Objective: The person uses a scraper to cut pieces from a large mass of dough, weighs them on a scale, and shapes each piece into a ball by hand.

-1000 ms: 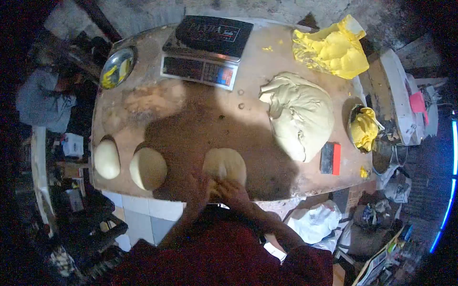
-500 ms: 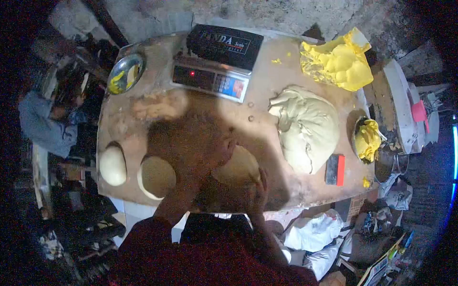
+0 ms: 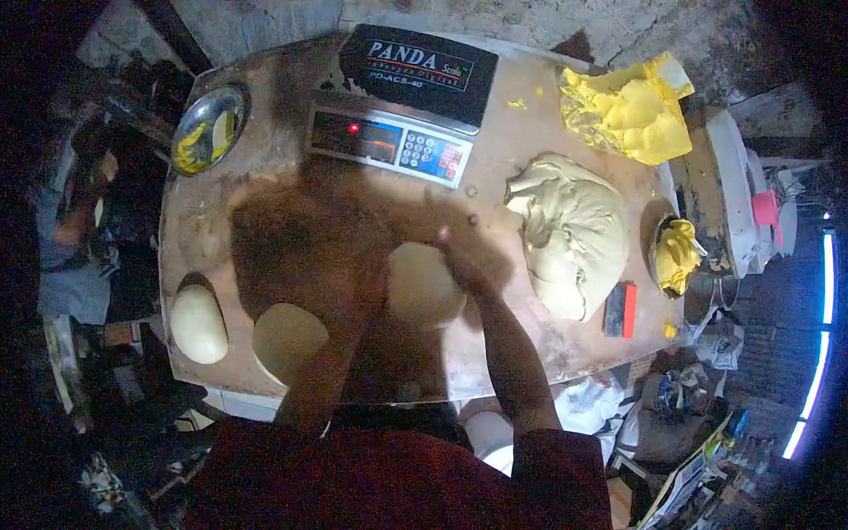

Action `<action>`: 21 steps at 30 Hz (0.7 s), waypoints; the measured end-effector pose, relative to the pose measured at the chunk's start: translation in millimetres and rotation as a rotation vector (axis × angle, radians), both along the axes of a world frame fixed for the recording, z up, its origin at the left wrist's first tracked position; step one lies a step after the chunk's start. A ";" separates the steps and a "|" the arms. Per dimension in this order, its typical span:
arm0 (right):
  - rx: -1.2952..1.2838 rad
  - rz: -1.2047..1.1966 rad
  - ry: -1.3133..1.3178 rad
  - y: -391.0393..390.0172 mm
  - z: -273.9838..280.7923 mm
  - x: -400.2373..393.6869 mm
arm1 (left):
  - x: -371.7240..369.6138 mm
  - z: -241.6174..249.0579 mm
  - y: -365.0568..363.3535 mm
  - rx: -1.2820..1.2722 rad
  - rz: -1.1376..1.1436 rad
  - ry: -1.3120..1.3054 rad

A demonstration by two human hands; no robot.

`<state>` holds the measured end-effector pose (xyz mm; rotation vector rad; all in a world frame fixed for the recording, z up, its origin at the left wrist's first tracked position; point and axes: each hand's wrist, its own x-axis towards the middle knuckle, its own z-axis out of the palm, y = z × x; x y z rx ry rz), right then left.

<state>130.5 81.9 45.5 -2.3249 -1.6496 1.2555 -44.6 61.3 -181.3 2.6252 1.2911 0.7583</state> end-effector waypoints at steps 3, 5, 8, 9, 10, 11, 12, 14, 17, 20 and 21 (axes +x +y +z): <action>0.037 0.353 0.211 -33.4 -62.9 2.1 | -15.7 -11.6 -115.4 -0.259 0.127 -0.097; 0.059 0.551 0.316 -62.2 -73.1 9.6 | -14.2 -17.4 -178.6 -0.427 0.233 -0.168; 0.086 0.494 0.391 -103.4 -60.2 26.0 | 1.9 -12.0 -219.8 -0.578 0.363 -0.242; -0.095 0.397 0.369 -113.3 -46.8 38.6 | 16.1 11.6 -218.1 -0.660 0.231 -0.209; -0.275 0.298 0.340 -123.1 -39.4 54.7 | 32.8 35.4 -211.5 -0.740 0.097 -0.178; -0.172 0.183 0.506 -142.1 -52.0 76.1 | 48.4 57.0 -198.5 -0.735 0.103 -0.179; -0.070 0.068 0.668 -160.2 -68.8 96.9 | 64.6 79.4 -176.4 -0.955 0.127 -0.300; 0.443 0.076 0.624 -181.2 -82.9 122.1 | 87.4 114.5 -134.1 -1.402 0.172 -0.559; 0.695 -0.298 0.774 -200.4 -98.5 110.8 | 90.0 131.3 -69.8 -1.084 0.094 -0.582; 0.453 -0.679 1.067 -192.8 -62.5 52.3 | 53.2 112.8 -10.4 -0.876 0.197 -0.604; 0.496 -0.772 0.966 -174.8 -51.0 37.5 | 39.0 107.5 2.4 -0.807 0.234 -0.608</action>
